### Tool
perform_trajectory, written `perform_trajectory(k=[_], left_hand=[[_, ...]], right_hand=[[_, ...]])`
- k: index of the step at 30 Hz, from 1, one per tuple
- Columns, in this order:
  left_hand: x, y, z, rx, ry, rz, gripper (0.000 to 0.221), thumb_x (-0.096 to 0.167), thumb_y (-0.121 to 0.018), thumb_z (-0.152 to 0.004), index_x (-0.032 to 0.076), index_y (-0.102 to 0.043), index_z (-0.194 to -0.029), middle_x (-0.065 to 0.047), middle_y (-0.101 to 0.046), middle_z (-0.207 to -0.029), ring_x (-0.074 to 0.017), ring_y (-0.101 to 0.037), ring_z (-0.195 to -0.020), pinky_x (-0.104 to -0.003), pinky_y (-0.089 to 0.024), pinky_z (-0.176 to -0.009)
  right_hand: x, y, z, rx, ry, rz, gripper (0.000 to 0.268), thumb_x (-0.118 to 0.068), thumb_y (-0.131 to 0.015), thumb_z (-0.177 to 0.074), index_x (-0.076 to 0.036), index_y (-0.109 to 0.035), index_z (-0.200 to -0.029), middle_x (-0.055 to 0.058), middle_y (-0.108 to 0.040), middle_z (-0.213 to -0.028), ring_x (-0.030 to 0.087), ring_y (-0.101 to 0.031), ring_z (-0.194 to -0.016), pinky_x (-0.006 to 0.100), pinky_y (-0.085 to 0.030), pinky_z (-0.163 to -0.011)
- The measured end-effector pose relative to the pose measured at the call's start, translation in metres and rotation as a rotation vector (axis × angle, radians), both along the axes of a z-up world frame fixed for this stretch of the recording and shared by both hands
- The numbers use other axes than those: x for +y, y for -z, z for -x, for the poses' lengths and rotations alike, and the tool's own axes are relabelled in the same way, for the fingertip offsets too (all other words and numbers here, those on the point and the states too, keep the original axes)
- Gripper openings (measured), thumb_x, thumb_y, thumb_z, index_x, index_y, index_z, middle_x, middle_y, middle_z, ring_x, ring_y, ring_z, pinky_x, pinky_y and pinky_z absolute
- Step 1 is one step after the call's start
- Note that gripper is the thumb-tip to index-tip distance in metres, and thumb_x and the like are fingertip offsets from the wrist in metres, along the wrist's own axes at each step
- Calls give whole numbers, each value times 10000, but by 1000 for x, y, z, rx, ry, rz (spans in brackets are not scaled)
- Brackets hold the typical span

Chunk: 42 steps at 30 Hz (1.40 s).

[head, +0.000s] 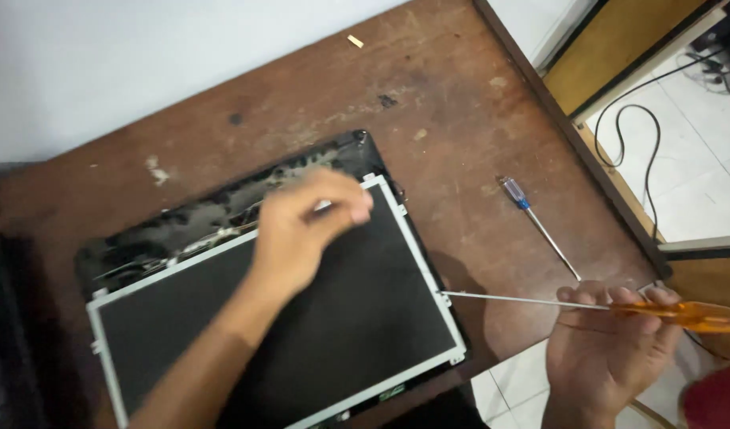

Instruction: Repairing a computer monitor by unscrewing components and reassembling the frame.

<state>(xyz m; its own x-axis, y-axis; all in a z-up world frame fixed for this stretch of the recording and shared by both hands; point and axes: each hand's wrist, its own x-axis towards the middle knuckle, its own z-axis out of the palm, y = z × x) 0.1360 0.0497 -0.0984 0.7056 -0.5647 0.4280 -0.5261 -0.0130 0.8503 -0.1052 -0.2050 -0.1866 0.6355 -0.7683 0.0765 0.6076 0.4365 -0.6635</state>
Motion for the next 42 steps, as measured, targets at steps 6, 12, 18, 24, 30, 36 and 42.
perform_trajectory(k=[6,12,18,24,30,36,42], left_hand=[[31,-3,95,315,42,400,182,-12,-797,-845,109,-669,-894,-141,-712,-926,-198,-683,-880,-284,-532,-812],[51,-20,142,281,21,575,190,-88,-791,-822,54,-670,-857,-146,-701,-883,-253,-736,-872,-329,-648,-817],[63,-20,154,99,-35,588,371,-109,-798,-826,102,-617,-1072,-123,-716,-906,-305,-788,-882,-348,-674,-822],[67,-21,157,69,-66,564,397,-110,-812,-812,85,-589,-1077,-118,-730,-902,-286,-788,-891,-327,-676,-813],[62,-17,156,83,-112,531,376,-107,-814,-807,69,-584,-1045,-122,-744,-879,-295,-802,-886,-344,-670,-837],[60,-15,152,166,-110,522,375,-101,-811,-809,68,-585,-1056,-142,-752,-882,-315,-801,-912,-359,-698,-826],[60,-15,146,306,-114,511,373,-75,-831,-783,76,-594,-1028,-119,-751,-873,-296,-804,-892,-346,-664,-837]], right_hand=[[73,-38,-6,4,119,-40,148,-288,-719,-1069,-277,-687,-1214,-136,-687,-1135,2,-603,-1033,234,-444,-934],[104,-53,0,-81,129,-87,213,-217,-689,-1081,-216,-609,-1278,-170,-601,-1288,-10,-599,-1150,199,-487,-893],[111,-57,4,-124,139,-111,329,-208,-697,-1098,-288,-591,-1399,-170,-637,-1311,10,-638,-1166,258,-486,-931],[113,-58,7,-125,117,-29,267,-243,-711,-1085,-250,-607,-1331,-189,-624,-1305,-7,-625,-1154,245,-473,-930],[110,-52,6,-141,80,-66,228,-213,-713,-1077,-242,-640,-1291,-211,-634,-1291,-19,-624,-1153,232,-492,-937],[104,-49,4,-169,14,-23,227,-237,-755,-1049,-255,-630,-1239,-199,-630,-1210,-30,-600,-1111,192,-458,-974],[71,-19,7,-262,-158,162,233,-267,-807,-1011,-298,-716,-1224,-88,-769,-1167,134,-581,-963,295,-435,-876]])
